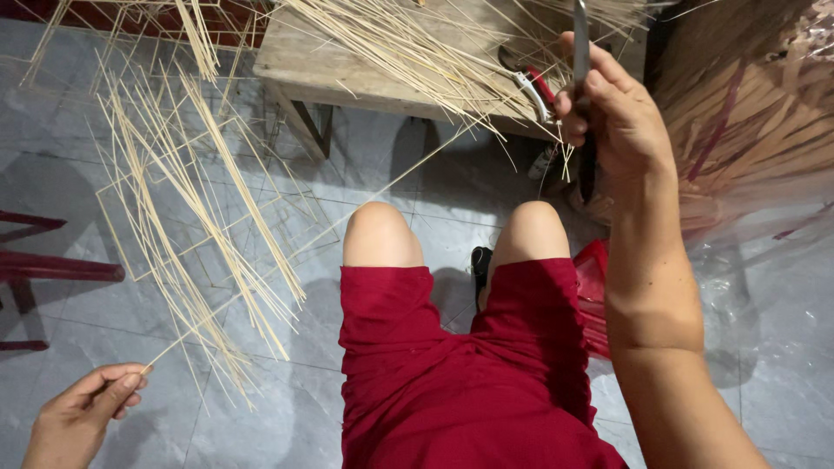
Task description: The person sits on a red plastic stool and uses a knife to sharpen thin wooden sticks. They repeatedly pick up sticks from a pile on a wooden bench, sharpen one end, and place them on the floor.
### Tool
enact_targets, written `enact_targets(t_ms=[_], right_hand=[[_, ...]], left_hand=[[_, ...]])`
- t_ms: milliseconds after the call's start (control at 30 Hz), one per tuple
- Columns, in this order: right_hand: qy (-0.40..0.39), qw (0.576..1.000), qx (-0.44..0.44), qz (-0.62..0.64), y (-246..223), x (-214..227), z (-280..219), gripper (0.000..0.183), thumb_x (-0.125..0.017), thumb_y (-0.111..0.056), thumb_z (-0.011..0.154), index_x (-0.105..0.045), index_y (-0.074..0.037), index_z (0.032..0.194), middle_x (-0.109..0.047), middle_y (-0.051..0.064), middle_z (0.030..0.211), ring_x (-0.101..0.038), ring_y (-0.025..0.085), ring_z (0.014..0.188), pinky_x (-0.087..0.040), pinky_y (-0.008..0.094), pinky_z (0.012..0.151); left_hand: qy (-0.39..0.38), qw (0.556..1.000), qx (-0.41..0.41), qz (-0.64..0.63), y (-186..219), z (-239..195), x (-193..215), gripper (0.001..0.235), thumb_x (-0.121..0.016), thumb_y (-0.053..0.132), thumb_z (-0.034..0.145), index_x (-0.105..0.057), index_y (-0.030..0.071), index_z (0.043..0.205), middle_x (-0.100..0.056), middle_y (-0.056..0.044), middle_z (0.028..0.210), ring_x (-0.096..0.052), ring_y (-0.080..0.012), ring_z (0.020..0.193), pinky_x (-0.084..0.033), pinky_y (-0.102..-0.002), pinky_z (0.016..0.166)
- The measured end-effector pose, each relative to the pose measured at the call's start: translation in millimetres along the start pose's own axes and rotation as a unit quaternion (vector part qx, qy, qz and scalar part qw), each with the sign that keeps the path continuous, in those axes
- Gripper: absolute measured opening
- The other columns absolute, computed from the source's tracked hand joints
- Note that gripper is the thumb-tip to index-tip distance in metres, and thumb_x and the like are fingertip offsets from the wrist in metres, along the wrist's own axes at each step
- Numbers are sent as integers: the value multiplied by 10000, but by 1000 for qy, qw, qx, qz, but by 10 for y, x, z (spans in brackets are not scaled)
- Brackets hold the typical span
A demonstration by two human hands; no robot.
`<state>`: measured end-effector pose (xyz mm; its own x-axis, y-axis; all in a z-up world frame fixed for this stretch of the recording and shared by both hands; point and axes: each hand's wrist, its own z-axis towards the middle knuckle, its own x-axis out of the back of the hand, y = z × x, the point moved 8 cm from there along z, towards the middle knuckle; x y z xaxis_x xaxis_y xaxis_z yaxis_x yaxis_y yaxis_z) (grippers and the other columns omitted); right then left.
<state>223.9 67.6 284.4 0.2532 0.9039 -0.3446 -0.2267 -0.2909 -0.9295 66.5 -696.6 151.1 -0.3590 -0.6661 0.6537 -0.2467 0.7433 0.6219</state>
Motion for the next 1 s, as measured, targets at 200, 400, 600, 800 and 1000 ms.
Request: enact_targets(t_ms=[200, 400, 600, 800, 1000], right_hand=[[69, 971, 94, -207, 10, 221, 14, 439, -563, -160, 1164, -537, -105, 1599, -692, 59, 977, -499, 69, 673, -400, 209, 609], [164, 825, 297, -452, 68, 586, 51, 354, -615, -12, 1190, -623, -32, 1543, -642, 43, 1045, -583, 83, 838, -534, 193, 759], [241, 814, 278, -449, 108, 1393, 110, 356, -619, -96, 1215, -599, -45, 1567, -676, 87, 1254, -609, 122, 846, -531, 256, 757], [292, 902, 39, -314, 558, 1939, -8, 382, -596, -161, 1199, -572, -78, 1571, -666, 70, 1148, -582, 131, 812, -491, 281, 716], [175, 971, -15, -163, 1042, 1155, -101, 410, -573, -225, 1183, -545, -110, 1575, -657, 54, 1042, -555, 140, 779, -452, 306, 675]], left_hand=[[29, 999, -21, 20, 161, -124, 20, 224, -692, 193, 1026, -799, 35, 1144, -703, -102, 873, -560, -153, 739, -454, -290, 646], [68, 988, -136, -24, 729, -512, 57, 147, -717, 134, 985, -780, 36, 1075, -707, -36, 881, -609, -88, 809, -474, -236, 711], [124, 963, -235, -50, 1099, -879, 79, 78, -718, 54, 1032, -739, -15, 1003, -713, -29, 863, -617, -68, 809, -491, -226, 772], [265, 910, -176, -264, 455, -924, 556, 73, -710, 85, 1138, -704, 27, 1094, -664, 3, 895, -532, -47, 714, -401, -198, 637], [257, 895, -115, -345, -130, -211, 223, 87, -670, 141, 1078, -697, 69, 1120, -651, -11, 927, -631, -89, 720, -562, -254, 622]])
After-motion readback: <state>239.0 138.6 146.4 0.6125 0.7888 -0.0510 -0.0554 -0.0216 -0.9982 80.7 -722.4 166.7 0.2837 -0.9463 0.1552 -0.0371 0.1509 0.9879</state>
